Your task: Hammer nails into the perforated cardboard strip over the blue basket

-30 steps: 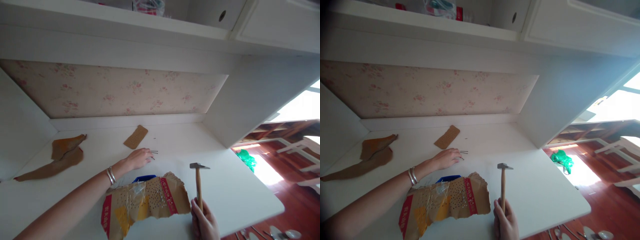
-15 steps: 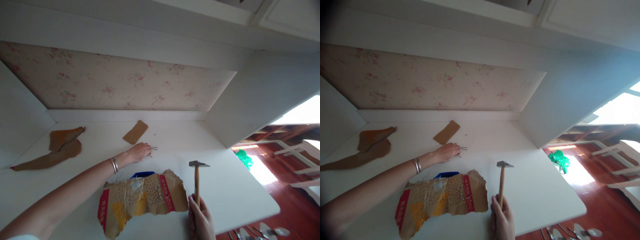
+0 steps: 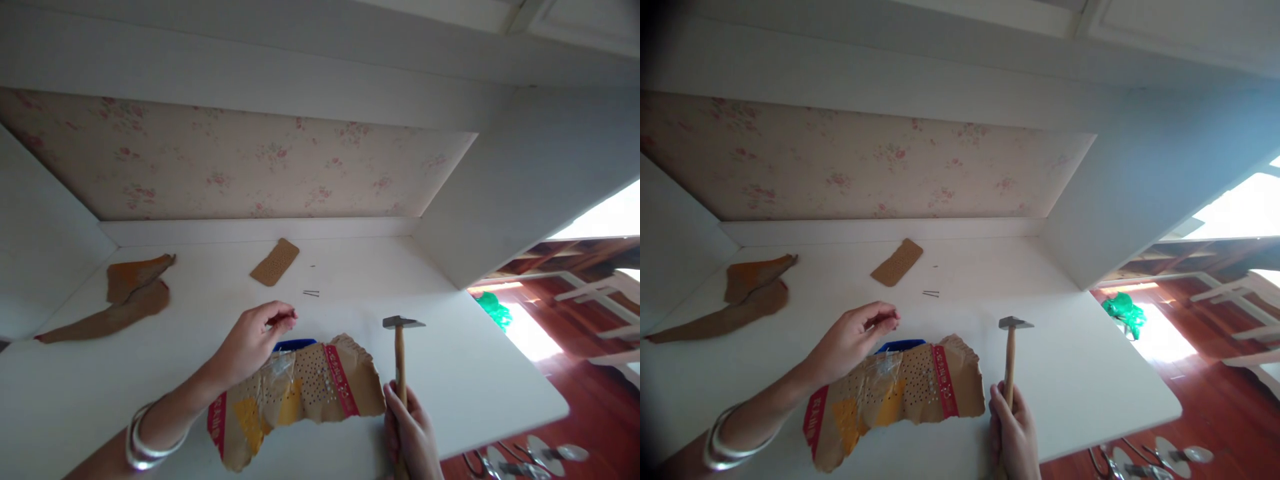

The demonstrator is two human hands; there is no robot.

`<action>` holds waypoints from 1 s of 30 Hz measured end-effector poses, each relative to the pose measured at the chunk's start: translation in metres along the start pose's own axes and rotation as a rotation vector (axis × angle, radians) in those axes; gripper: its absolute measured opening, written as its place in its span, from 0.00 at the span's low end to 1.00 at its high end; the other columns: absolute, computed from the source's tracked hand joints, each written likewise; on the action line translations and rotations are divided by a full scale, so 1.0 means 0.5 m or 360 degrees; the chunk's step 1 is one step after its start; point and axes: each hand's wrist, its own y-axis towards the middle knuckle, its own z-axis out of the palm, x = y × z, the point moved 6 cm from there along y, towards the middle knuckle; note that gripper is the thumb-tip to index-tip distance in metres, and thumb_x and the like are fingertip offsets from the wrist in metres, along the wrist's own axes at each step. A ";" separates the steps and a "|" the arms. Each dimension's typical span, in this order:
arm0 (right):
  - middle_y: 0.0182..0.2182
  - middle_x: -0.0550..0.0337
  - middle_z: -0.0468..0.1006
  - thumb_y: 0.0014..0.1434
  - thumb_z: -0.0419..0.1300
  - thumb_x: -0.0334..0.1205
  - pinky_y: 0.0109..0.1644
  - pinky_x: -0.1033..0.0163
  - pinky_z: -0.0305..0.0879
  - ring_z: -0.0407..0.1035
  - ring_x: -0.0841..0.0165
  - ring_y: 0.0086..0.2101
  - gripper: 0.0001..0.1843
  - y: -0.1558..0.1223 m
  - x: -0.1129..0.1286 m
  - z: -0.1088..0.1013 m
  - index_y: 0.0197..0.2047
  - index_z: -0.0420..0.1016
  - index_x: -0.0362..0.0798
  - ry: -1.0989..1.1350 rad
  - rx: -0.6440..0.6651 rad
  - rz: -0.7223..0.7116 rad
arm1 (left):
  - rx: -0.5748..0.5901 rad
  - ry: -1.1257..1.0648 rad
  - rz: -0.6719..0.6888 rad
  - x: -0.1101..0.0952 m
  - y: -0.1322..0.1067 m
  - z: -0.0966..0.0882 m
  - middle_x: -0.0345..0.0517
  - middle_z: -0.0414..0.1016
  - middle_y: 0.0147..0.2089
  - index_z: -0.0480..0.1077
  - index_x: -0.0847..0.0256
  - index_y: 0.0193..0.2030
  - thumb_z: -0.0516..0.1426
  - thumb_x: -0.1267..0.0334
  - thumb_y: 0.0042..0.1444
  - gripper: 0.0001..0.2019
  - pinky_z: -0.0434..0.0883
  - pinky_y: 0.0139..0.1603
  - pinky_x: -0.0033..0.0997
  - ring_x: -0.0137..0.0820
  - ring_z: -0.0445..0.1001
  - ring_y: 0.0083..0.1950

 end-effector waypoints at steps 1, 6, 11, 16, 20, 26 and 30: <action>0.11 0.77 0.60 0.52 0.66 0.61 0.07 0.75 0.48 0.47 0.79 0.09 0.24 -0.001 0.002 0.001 0.35 0.65 0.50 -0.0012 -0.0002 -0.0004 | -0.0003 -0.0050 -0.0068 -0.009 -0.020 0.007 0.39 0.79 0.37 0.73 0.57 0.39 0.55 0.57 0.64 0.08 0.74 0.42 0.28 0.30 0.78 0.39; 0.11 0.77 0.59 0.51 0.66 0.61 0.08 0.75 0.47 0.47 0.79 0.09 0.25 -0.008 0.013 0.006 0.35 0.66 0.50 -0.0046 -0.0003 -0.0026 | -0.0059 0.0099 -0.0107 -0.015 -0.072 0.048 0.38 0.81 0.37 0.75 0.54 0.38 0.56 0.57 0.63 0.08 0.74 0.42 0.28 0.31 0.79 0.38; 0.10 0.77 0.59 0.51 0.65 0.63 0.08 0.74 0.47 0.48 0.78 0.09 0.25 -0.010 0.010 0.005 0.36 0.67 0.49 -0.0084 -0.0017 -0.0054 | -0.0089 0.0304 0.0033 0.005 -0.079 0.074 0.40 0.81 0.39 0.75 0.53 0.38 0.55 0.60 0.64 0.08 0.73 0.46 0.33 0.34 0.79 0.41; 0.10 0.77 0.59 0.51 0.65 0.63 0.08 0.74 0.47 0.48 0.78 0.09 0.25 -0.006 0.006 0.003 0.35 0.66 0.50 -0.0092 -0.0014 -0.0075 | -0.0056 0.0398 0.0081 0.013 -0.081 0.086 0.38 0.81 0.38 0.75 0.52 0.39 0.55 0.61 0.64 0.07 0.72 0.46 0.35 0.34 0.78 0.40; 0.11 0.76 0.59 0.52 0.64 0.63 0.08 0.74 0.47 0.48 0.78 0.09 0.24 -0.006 0.009 0.002 0.35 0.66 0.50 -0.0119 0.0001 -0.0086 | -0.0049 0.0439 0.0099 0.017 -0.083 0.091 0.38 0.81 0.39 0.74 0.52 0.40 0.55 0.61 0.65 0.07 0.71 0.47 0.35 0.34 0.78 0.40; 0.11 0.76 0.59 0.54 0.63 0.61 0.09 0.74 0.47 0.48 0.78 0.09 0.23 -0.005 0.008 0.002 0.36 0.66 0.50 -0.0144 0.0042 -0.0078 | -0.0049 0.0480 0.0139 0.017 -0.086 0.094 0.37 0.81 0.39 0.74 0.53 0.40 0.55 0.62 0.66 0.06 0.70 0.47 0.35 0.33 0.77 0.41; 0.11 0.76 0.60 0.54 0.64 0.61 0.09 0.74 0.47 0.48 0.78 0.09 0.24 -0.005 0.009 0.002 0.36 0.66 0.49 -0.0125 0.0045 -0.0079 | -0.0034 0.0510 0.0201 0.012 -0.088 0.098 0.38 0.80 0.38 0.74 0.54 0.39 0.55 0.64 0.66 0.07 0.68 0.46 0.35 0.32 0.77 0.40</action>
